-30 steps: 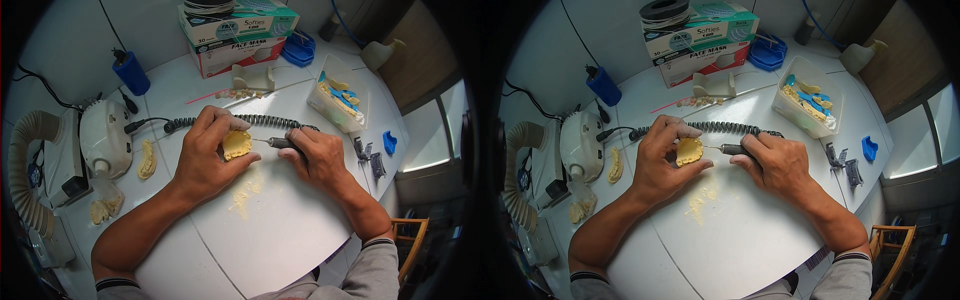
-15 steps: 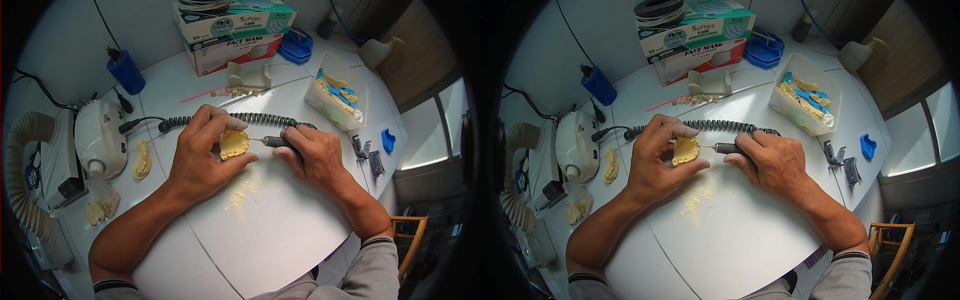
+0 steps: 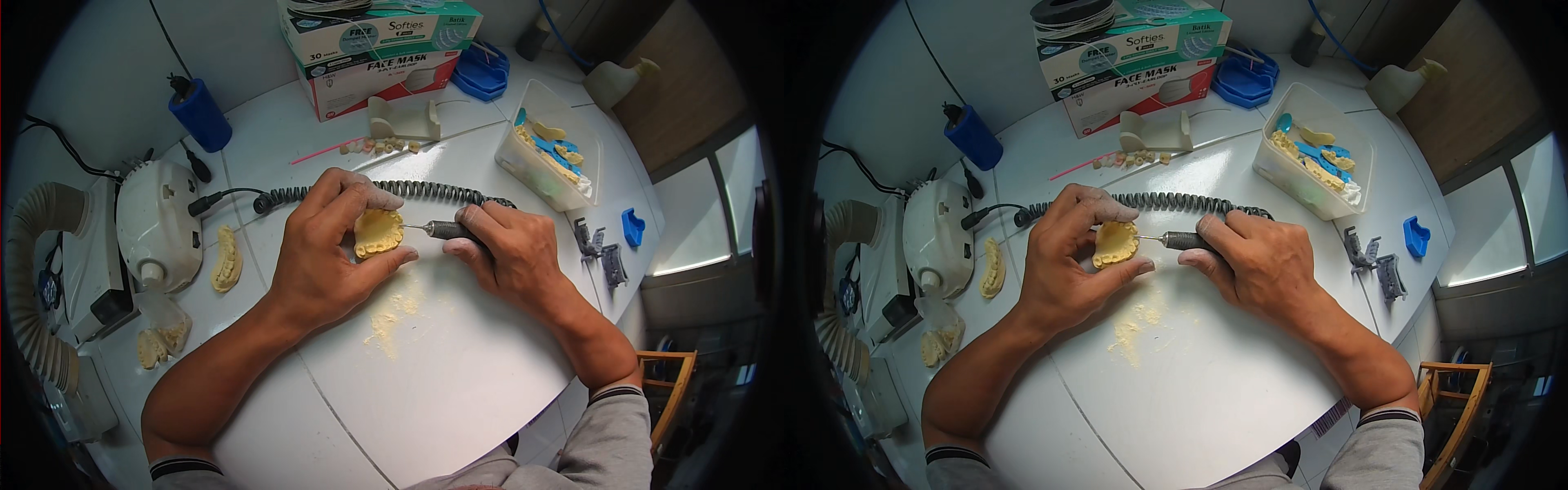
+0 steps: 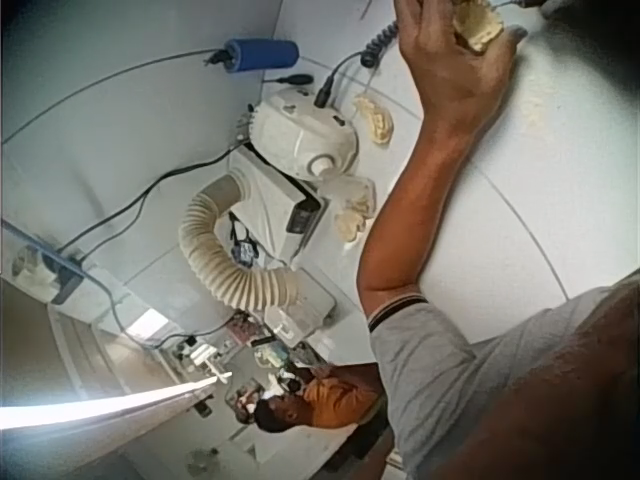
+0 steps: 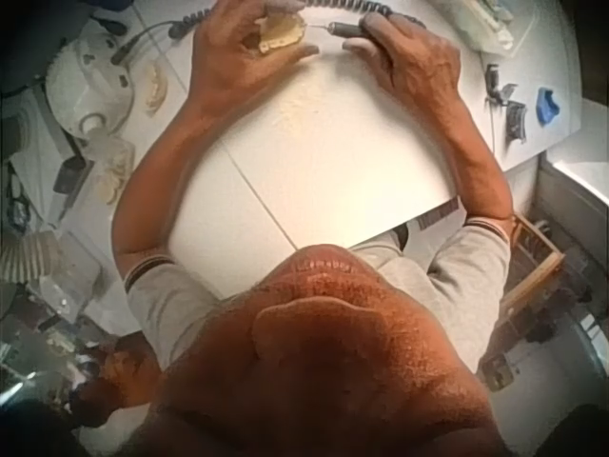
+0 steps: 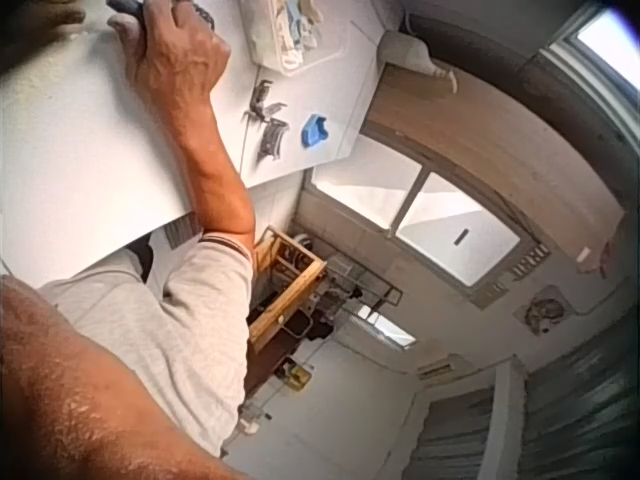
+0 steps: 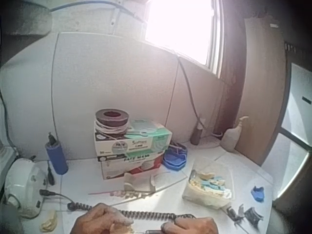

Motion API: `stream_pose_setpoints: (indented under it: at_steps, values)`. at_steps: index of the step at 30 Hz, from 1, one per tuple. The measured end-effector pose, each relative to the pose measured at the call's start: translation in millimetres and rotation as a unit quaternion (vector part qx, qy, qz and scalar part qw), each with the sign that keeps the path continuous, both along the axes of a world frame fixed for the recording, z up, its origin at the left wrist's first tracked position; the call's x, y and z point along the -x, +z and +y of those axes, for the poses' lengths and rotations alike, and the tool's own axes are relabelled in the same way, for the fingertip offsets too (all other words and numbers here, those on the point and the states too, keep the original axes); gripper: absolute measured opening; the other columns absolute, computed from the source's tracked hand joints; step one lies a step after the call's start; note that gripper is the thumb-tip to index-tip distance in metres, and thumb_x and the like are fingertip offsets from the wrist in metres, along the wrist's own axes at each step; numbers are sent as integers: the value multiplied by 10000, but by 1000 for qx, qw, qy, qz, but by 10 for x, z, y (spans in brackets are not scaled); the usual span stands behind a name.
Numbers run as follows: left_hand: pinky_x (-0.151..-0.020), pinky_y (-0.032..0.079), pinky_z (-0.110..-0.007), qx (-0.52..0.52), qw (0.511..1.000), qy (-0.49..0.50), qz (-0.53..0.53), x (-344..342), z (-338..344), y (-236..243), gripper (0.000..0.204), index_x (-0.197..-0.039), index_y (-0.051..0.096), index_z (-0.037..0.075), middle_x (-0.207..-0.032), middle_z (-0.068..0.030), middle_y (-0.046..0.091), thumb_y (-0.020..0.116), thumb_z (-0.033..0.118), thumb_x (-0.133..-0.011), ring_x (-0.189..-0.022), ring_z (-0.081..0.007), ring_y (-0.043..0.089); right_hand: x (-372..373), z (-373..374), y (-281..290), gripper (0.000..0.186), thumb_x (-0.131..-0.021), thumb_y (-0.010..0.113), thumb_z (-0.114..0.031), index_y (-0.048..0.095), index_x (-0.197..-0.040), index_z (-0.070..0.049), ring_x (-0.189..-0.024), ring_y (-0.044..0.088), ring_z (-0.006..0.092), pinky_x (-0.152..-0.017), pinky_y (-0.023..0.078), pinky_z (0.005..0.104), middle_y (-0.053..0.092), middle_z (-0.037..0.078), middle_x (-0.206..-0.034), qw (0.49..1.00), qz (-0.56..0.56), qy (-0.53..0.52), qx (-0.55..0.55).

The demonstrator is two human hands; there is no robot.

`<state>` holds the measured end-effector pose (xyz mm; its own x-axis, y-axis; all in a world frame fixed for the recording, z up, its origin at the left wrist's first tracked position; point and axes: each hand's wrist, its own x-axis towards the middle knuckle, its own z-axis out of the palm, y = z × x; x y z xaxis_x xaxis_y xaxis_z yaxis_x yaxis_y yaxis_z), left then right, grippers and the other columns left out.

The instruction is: Trimming a yellow dental plaster mold using a rotary tool.

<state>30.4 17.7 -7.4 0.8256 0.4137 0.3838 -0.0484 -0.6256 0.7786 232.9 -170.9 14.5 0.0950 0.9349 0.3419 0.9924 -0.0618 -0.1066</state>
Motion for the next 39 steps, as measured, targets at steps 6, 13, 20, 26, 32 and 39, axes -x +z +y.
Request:
stream_pose_setpoints:
  at_steps: [6, 13, 20, 26, 32, 39]
  values:
    - [-992, 723, -353, 14, 1000, -8, -10, -7, -6, -12, 488, -1261, 747, 46, -1261, -106, 609, 979, 131, -841, -1173, -216, 704, 8, 0, 0, 366, -1038, 769, -444, 730, -1040, -81, -618, 635, 283, -548, 479, 433, 621, 71, -760, 1000, -1, -1, 0]
    - [-1006, 719, -356, 8, 1000, -11, -7, -5, 8, -14, 493, -1267, 747, 42, -1263, -109, 609, 978, 132, -841, -1179, -219, 706, -4, 0, -6, 380, -1043, 761, -460, 734, -1041, -80, -615, 634, 279, -542, 477, 431, 622, 69, -758, 1000, -3, 0, 8]
    - [-1018, 718, -364, 8, 1000, -12, -4, -3, 5, -20, 490, -1268, 748, 36, -1268, -114, 610, 975, 128, -843, -1181, -223, 710, 0, -3, -12, 390, -1045, 755, -471, 733, -1037, -81, -612, 630, 280, -539, 475, 430, 621, 69, -758, 1000, -9, -2, 8]
    - [-1015, 718, -362, 6, 1000, -14, 1, 1, 5, -7, 491, -1271, 747, 29, -1265, -115, 611, 973, 126, -847, -1175, -222, 712, -2, -7, -6, 392, -1043, 756, -474, 735, -1037, -82, -613, 629, 280, -541, 475, 429, 618, 69, -757, 1000, -8, 0, 11]
    - [-1012, 717, -360, 17, 1000, -14, 2, 1, 4, -5, 482, -1270, 748, 29, -1267, -116, 613, 969, 122, -852, -1174, -222, 712, -1, -6, -5, 385, -1042, 759, -466, 738, -1041, -81, -613, 629, 282, -540, 474, 431, 617, 72, -759, 1000, -6, 1, 12]
    - [-1018, 714, -364, 18, 1000, -19, 4, 2, 7, -4, 473, -1270, 748, 26, -1267, -117, 615, 963, 124, -860, -1184, -223, 710, -3, -5, -4, 373, -1038, 768, -453, 739, -1045, -81, -617, 633, 284, -541, 475, 431, 621, 72, -763, 1000, -4, -2, 11]
